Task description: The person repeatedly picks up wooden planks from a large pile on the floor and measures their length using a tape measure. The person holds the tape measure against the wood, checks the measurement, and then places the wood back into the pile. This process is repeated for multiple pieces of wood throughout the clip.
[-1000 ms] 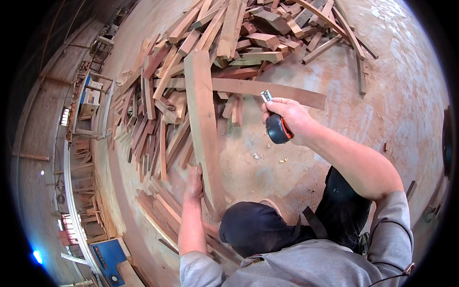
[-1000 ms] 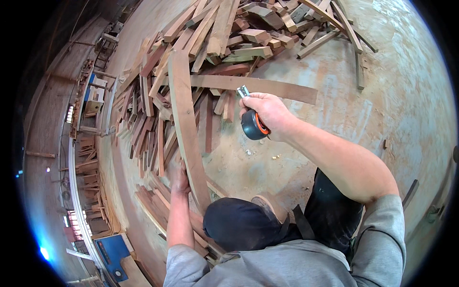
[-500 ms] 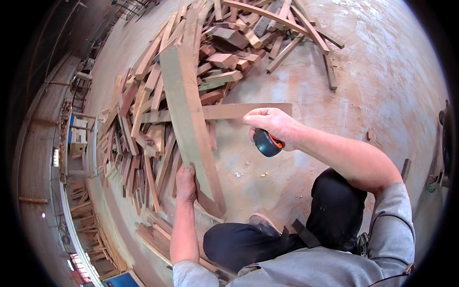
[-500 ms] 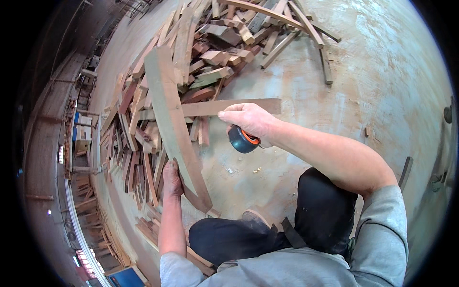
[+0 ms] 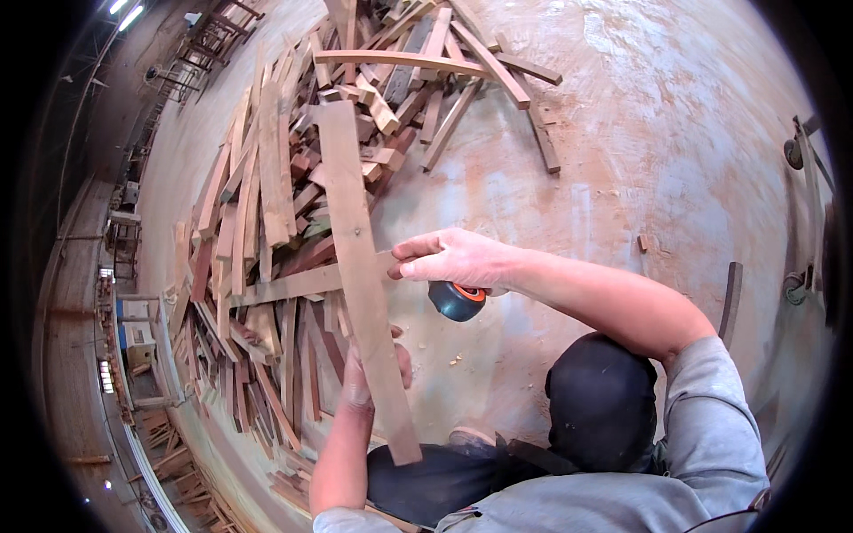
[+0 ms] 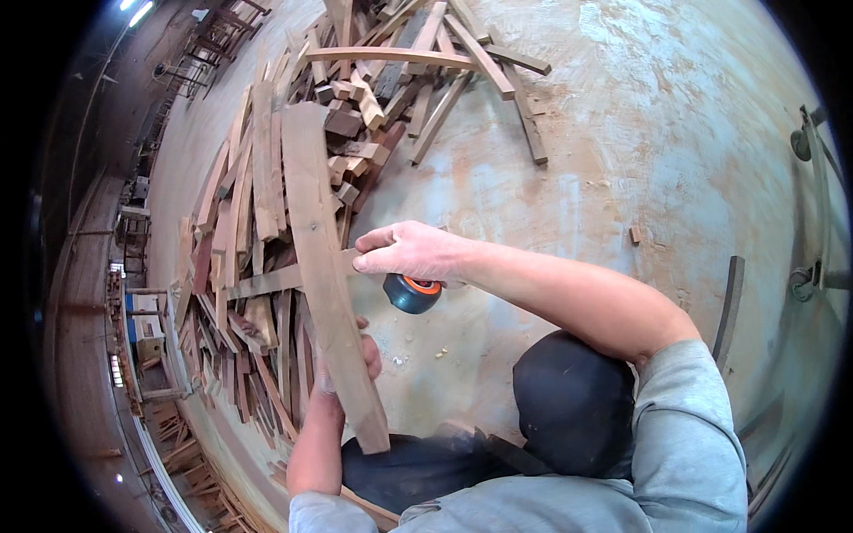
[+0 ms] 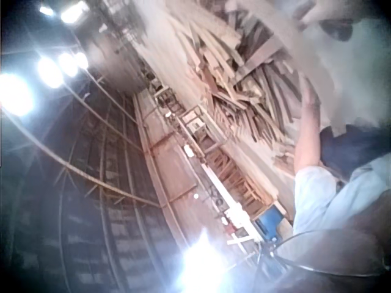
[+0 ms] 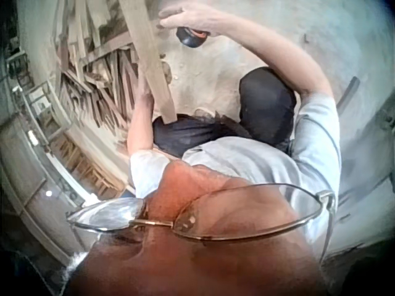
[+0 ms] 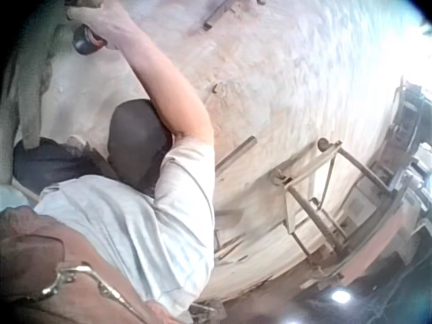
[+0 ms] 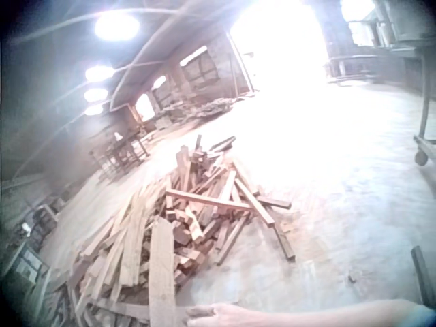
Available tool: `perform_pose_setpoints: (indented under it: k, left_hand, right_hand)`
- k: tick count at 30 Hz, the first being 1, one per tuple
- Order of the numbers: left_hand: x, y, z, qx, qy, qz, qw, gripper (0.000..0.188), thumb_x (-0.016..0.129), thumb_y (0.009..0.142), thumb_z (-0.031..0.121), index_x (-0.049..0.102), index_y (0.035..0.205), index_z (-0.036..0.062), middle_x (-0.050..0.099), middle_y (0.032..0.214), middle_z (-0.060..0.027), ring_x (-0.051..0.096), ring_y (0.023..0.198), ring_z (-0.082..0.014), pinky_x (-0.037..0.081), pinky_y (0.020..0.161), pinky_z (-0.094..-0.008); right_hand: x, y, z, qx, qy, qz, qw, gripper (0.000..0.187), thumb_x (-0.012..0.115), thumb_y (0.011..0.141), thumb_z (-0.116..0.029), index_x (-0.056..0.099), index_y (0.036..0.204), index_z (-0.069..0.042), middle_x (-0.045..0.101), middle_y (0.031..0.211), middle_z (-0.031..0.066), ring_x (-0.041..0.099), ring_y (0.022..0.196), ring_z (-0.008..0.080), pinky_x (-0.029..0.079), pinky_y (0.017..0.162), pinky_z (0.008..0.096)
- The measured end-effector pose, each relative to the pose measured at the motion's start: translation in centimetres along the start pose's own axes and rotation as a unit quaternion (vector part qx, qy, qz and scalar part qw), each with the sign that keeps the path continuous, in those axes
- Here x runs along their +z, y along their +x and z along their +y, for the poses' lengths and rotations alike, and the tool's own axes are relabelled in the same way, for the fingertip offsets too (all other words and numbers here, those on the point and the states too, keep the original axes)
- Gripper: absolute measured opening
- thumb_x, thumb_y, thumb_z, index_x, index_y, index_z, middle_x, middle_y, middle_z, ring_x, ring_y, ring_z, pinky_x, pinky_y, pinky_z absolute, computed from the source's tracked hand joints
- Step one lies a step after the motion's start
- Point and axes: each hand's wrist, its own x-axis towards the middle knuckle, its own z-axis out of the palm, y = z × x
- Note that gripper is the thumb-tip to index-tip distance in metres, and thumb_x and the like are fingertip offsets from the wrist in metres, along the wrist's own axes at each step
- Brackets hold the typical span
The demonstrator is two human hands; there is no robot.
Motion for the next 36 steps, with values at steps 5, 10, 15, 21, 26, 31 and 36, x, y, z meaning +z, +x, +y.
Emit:
perform_pose_setpoints:
  k: [5, 10, 15, 21, 26, 31, 36]
  left_hand:
    - [3.6, 2.7, -2.4, -0.116, -0.210, -0.260, 0.935, 0.063, 0.049, 0.096, 0.051, 0.042, 0.139, 0.0069, 0.056, 0.086, -0.0143, 0.058, 0.072, -0.0282, 0.046, 0.068, -0.0370]
    - [8.6, 4.6, -5.5, -0.155, -0.281, -0.324, 0.890, 0.060, 0.046, 0.098, 0.049, 0.043, 0.139, 0.0057, 0.058, 0.093, -0.0165, 0.060, 0.075, -0.0311, 0.046, 0.073, -0.0372]
    - [8.7, 7.3, -5.4, -0.106, 0.078, -0.042, 0.990, 0.044, 0.052, 0.101, 0.031, 0.052, 0.133, 0.0008, 0.063, 0.109, -0.0137, 0.065, 0.092, -0.0253, 0.053, 0.081, -0.0373]
    - [14.7, 11.7, -2.5, 0.162, 0.317, 0.102, 0.929, 0.032, 0.065, 0.093, 0.010, 0.060, 0.122, -0.0028, 0.064, 0.109, -0.0084, 0.063, 0.102, -0.0167, 0.052, 0.086, -0.0305]
    - [17.1, 12.8, -5.5, 0.242, 0.393, 0.080, 0.883, 0.021, 0.066, 0.089, 0.002, 0.064, 0.110, -0.0025, 0.066, 0.101, -0.0112, 0.066, 0.086, -0.0175, 0.053, 0.076, -0.0293]
    - [17.4, 12.8, -6.9, 0.252, 0.433, 0.076, 0.862, 0.013, 0.066, 0.089, 0.001, 0.063, 0.100, -0.0035, 0.066, 0.090, -0.0065, 0.060, 0.080, -0.0098, 0.050, 0.072, -0.0257]
    - [17.1, 12.8, -7.2, 0.233, 0.462, 0.076, 0.852, 0.011, 0.067, 0.085, 0.002, 0.064, 0.095, -0.0028, 0.067, 0.094, -0.0143, 0.066, 0.077, -0.0217, 0.053, 0.070, -0.0318]
  right_hand:
    - [-2.8, -2.3, 0.3, 0.051, 0.128, -0.072, 0.988, 0.078, 0.069, 0.087, -0.041, 0.041, 0.144, 0.004, 0.051, 0.138, 0.0149, 0.056, 0.116, 0.0223, 0.048, 0.095, 0.0364]
    - [-6.6, -4.1, 4.3, 0.094, 0.196, -0.099, 0.971, 0.058, 0.072, 0.086, -0.040, 0.055, 0.122, 0.002, 0.060, 0.116, 0.0139, 0.063, 0.079, 0.0166, 0.054, 0.060, 0.0318]
    - [-9.3, -7.0, 7.3, 0.075, 0.295, -0.115, 0.946, 0.048, 0.076, 0.084, -0.035, 0.060, 0.111, 0.001, 0.066, 0.092, 0.0109, 0.063, 0.064, 0.0181, 0.053, 0.054, 0.0307]
    - [-11.0, -11.0, 13.0, 0.128, 0.277, 0.019, 0.952, 0.045, 0.079, 0.081, -0.028, 0.061, 0.110, 0.001, 0.067, 0.093, 0.0112, 0.064, 0.061, 0.0184, 0.054, 0.053, 0.0322]
    - [-10.7, -11.8, 17.9, 0.146, 0.245, 0.025, 0.958, 0.046, 0.080, 0.079, -0.027, 0.061, 0.112, 0.000, 0.067, 0.092, 0.0099, 0.065, 0.063, 0.0175, 0.056, 0.056, 0.0313]
    - [-10.3, -12.9, 19.7, 0.188, 0.308, 0.002, 0.933, 0.047, 0.082, 0.078, -0.028, 0.063, 0.110, 0.000, 0.068, 0.091, 0.0103, 0.065, 0.062, 0.0183, 0.055, 0.055, 0.0314]
    - [-9.7, -13.3, 20.3, 0.180, 0.366, -0.049, 0.911, 0.033, 0.076, 0.080, -0.023, 0.067, 0.100, 0.002, 0.069, 0.084, 0.0137, 0.066, 0.062, 0.0213, 0.054, 0.054, 0.0326]
